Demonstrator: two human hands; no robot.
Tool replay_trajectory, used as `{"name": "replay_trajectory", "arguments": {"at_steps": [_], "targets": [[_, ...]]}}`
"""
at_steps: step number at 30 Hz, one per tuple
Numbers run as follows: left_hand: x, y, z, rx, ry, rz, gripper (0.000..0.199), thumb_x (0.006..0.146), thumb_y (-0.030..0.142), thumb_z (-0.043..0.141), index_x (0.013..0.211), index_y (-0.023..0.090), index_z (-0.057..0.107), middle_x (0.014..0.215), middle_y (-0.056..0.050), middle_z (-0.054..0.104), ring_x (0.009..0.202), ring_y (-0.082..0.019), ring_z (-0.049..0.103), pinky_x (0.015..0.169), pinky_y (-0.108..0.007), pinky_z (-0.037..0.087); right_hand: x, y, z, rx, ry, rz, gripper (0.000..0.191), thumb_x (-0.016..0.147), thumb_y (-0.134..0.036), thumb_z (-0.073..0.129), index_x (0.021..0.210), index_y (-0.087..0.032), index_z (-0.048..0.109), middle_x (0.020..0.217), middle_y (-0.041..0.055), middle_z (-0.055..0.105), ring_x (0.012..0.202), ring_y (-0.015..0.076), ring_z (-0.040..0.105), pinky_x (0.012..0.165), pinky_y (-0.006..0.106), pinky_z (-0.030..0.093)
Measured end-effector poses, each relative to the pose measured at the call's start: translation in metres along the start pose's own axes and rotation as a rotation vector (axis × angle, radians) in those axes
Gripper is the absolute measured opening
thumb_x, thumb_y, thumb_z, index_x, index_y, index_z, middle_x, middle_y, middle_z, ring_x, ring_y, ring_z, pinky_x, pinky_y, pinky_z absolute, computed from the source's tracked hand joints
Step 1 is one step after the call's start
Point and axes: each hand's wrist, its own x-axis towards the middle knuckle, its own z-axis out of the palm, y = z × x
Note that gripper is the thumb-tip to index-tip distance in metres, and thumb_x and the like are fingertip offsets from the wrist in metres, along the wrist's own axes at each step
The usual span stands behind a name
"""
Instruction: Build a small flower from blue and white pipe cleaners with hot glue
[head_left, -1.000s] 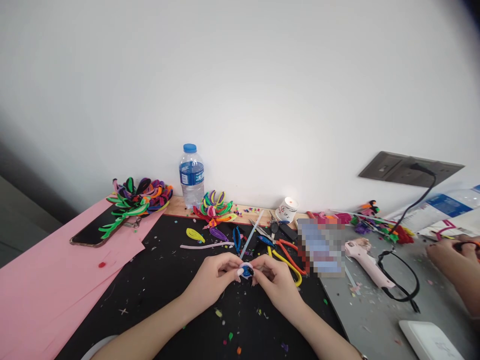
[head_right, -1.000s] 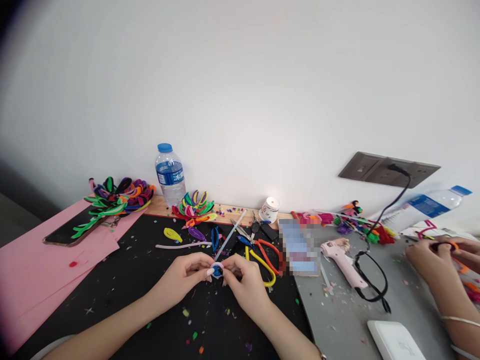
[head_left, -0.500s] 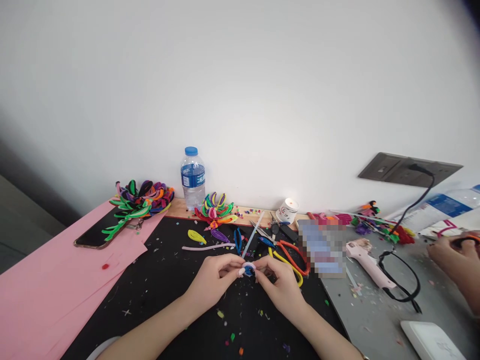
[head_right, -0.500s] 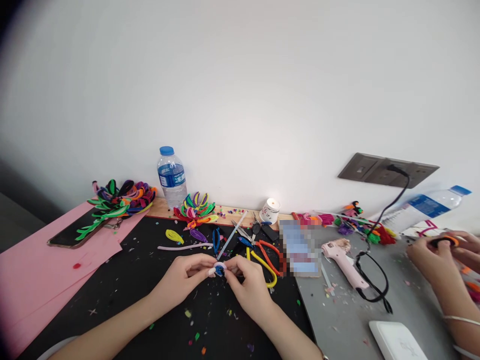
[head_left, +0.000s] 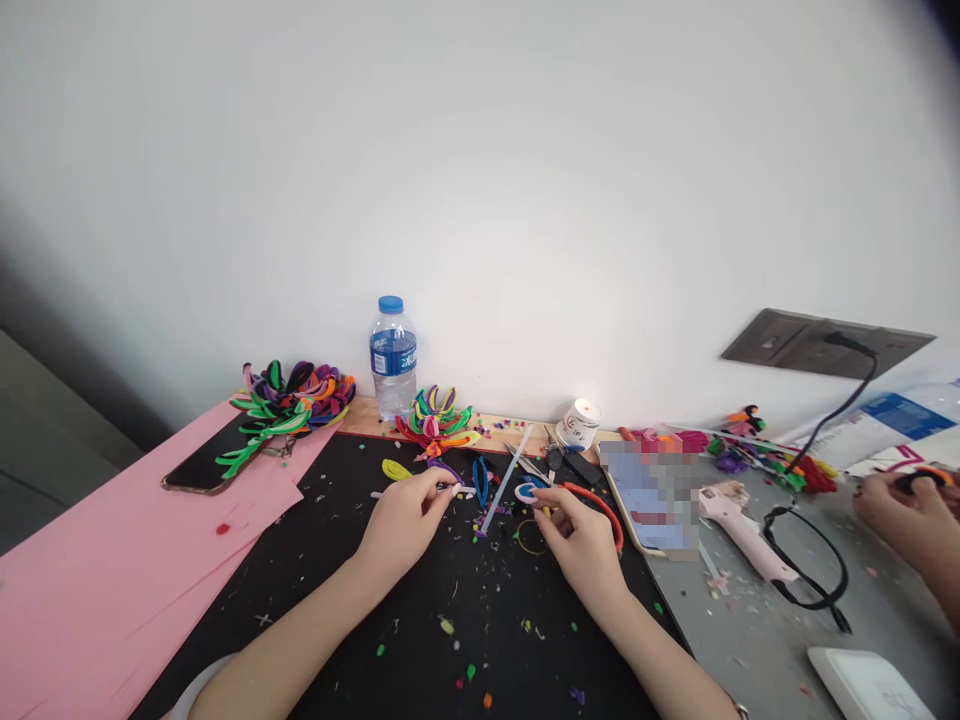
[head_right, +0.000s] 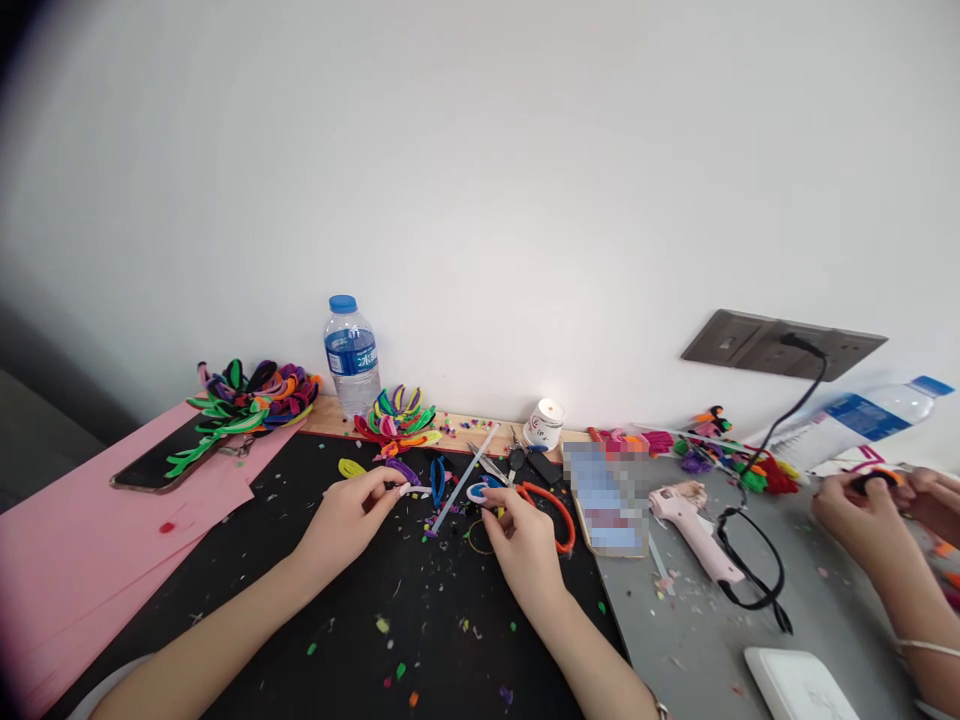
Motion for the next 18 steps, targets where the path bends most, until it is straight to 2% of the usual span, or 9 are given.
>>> {"name": "replay_trajectory", "arguments": {"at_steps": [5,8,11,15,18], "targets": [[0.005,-0.009,-0.002,0.06,0.021,0.021,0.018,0.081,0.028,0.043,0.084,0.021,0.06,0.065,0.001,0.057,0.06,-0.015,0.051,0.058,-0.025,0.037,0.001,0.004,0.0,-0.072,-0.053,-0.043,0.033,0.079,-0.018,0.045,0.109,-0.018,0.058,0.083,0.0051,0.068,0.047,0.0124,0.048,0.053,0.027,0.044],[0.009,-0.014,-0.004,0.067,0.078,0.047,0.02,0.082,0.027,0.041,0.087,0.021,0.06,0.075,-0.002,0.061,0.064,-0.016,0.054,0.062,-0.026,0.039,0.001,0.004,0.0,-0.039,-0.044,-0.062,0.032,0.08,-0.018,0.044,0.109,-0.019,0.058,0.091,0.006,0.067,0.05,0.0127,0.05,0.055,0.027,0.045],[0.013,-0.022,-0.01,0.077,0.199,0.032,0.023,0.083,0.027,0.039,0.094,0.02,0.059,0.089,-0.005,0.063,0.072,-0.018,0.056,0.068,-0.028,0.041,0.001,0.002,-0.001,-0.003,-0.028,-0.047,0.024,0.081,-0.019,0.044,0.099,-0.02,0.06,0.075,0.0037,0.065,0.053,0.0148,0.054,0.055,0.027,0.044],[0.02,-0.035,-0.02,0.157,0.308,-0.046,0.022,0.084,0.029,0.039,0.094,0.02,0.057,0.081,-0.004,0.063,0.07,-0.018,0.057,0.064,-0.026,0.039,0.001,-0.001,-0.003,0.052,-0.033,-0.01,0.019,0.084,-0.021,0.043,0.091,-0.019,0.06,0.064,0.002,0.06,0.057,0.0165,0.057,0.056,0.026,0.044],[0.024,-0.038,-0.026,0.21,0.329,-0.049,0.021,0.084,0.031,0.04,0.089,0.02,0.057,0.076,-0.003,0.063,0.068,-0.018,0.057,0.061,-0.025,0.038,0.001,-0.003,-0.005,0.051,-0.025,-0.003,0.02,0.085,-0.022,0.041,0.091,-0.018,0.059,0.059,0.0005,0.056,0.054,0.0158,0.055,0.054,0.026,0.042]]}}
